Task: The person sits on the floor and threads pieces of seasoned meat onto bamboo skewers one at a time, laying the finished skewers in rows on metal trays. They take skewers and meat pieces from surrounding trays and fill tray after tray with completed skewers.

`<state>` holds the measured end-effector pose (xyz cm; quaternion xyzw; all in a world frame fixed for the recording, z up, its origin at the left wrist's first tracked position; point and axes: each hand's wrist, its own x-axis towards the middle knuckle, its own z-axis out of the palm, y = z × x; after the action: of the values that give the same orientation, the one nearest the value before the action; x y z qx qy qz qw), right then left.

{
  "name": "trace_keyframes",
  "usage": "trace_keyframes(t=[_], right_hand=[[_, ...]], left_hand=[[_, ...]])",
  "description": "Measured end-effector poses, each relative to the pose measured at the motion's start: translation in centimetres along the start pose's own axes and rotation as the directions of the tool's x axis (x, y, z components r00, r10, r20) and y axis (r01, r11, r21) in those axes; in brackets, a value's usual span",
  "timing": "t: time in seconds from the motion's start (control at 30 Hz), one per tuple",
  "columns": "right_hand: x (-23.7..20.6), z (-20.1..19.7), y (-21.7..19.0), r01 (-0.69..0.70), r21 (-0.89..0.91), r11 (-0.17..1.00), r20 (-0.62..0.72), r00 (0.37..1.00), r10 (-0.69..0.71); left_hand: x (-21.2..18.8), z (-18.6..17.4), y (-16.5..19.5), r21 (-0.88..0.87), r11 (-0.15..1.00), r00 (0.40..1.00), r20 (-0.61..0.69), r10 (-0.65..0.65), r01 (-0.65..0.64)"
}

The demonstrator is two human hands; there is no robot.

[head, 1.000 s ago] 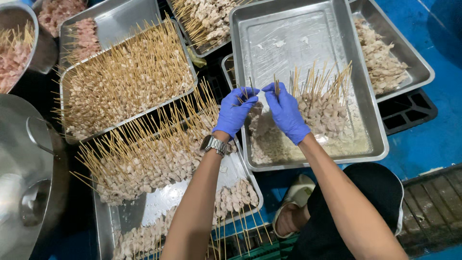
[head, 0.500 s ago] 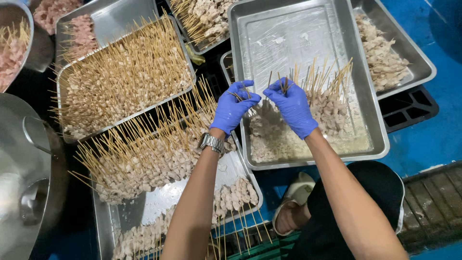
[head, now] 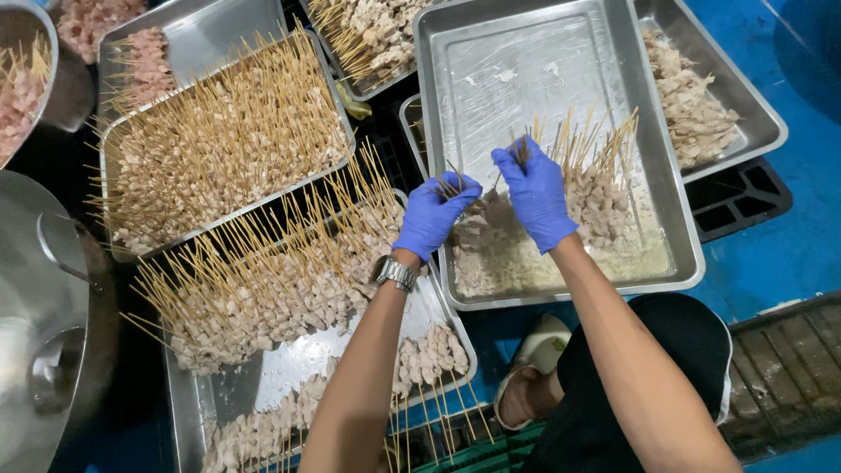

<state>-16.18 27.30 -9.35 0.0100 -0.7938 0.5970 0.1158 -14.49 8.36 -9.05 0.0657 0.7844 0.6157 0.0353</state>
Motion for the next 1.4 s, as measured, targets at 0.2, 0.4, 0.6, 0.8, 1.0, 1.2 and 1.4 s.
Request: trace_keyframes(t=[0.2, 0.4, 0.6, 0.8, 1.0, 1.2, 1.4], right_hand=[[1.1, -0.6, 1.0, 0.112, 0.239, 0.964, -0.225, 0.973, -0.058], [0.9, -1.3, 0.2, 0.034, 0.127, 0.991, -0.199, 0.98, -0.008], [-0.4, 0.0, -2.2, 0.144, 0.258, 0.955, 0.045, 0.986, -0.16], [-1.3, 0.8, -2.9, 0.082, -0.034, 0.996, 0.307, 0.949, -0.068], [-0.5, 1.3, -0.6, 0.039, 0.097, 0.995, -0.065, 0.997, -0.033], [1.0, 1.1, 1.5, 0.027, 0.282, 0.959, -0.232, 0.972, 0.041], [1.5, 0.5, 1.8, 0.102, 0.294, 0.95, -0.336, 0.942, 0.003]], left_hand=[[-0.7, -3.1, 0.4, -0.187, 0.982, 0.997, 0.072, 0.02, -0.006], [-0.2, -2.6, 0.1, -0.174, 0.985, 1.0, -0.031, -0.002, -0.004], [0.1, -0.3, 0.0, 0.039, 0.999, 0.999, -0.04, 0.008, -0.006], [0.5, -0.2, -0.4, -0.045, 0.999, 0.997, -0.07, 0.027, -0.03], [-1.0, -2.5, -0.9, -0.094, 0.992, 0.996, -0.057, 0.075, -0.08], [-1.5, -3.8, -1.0, -0.134, 0.989, 0.997, -0.045, 0.065, -0.07], [-1.3, -3.7, -0.8, -0.06, 0.998, 0.996, -0.091, 0.01, -0.016]])
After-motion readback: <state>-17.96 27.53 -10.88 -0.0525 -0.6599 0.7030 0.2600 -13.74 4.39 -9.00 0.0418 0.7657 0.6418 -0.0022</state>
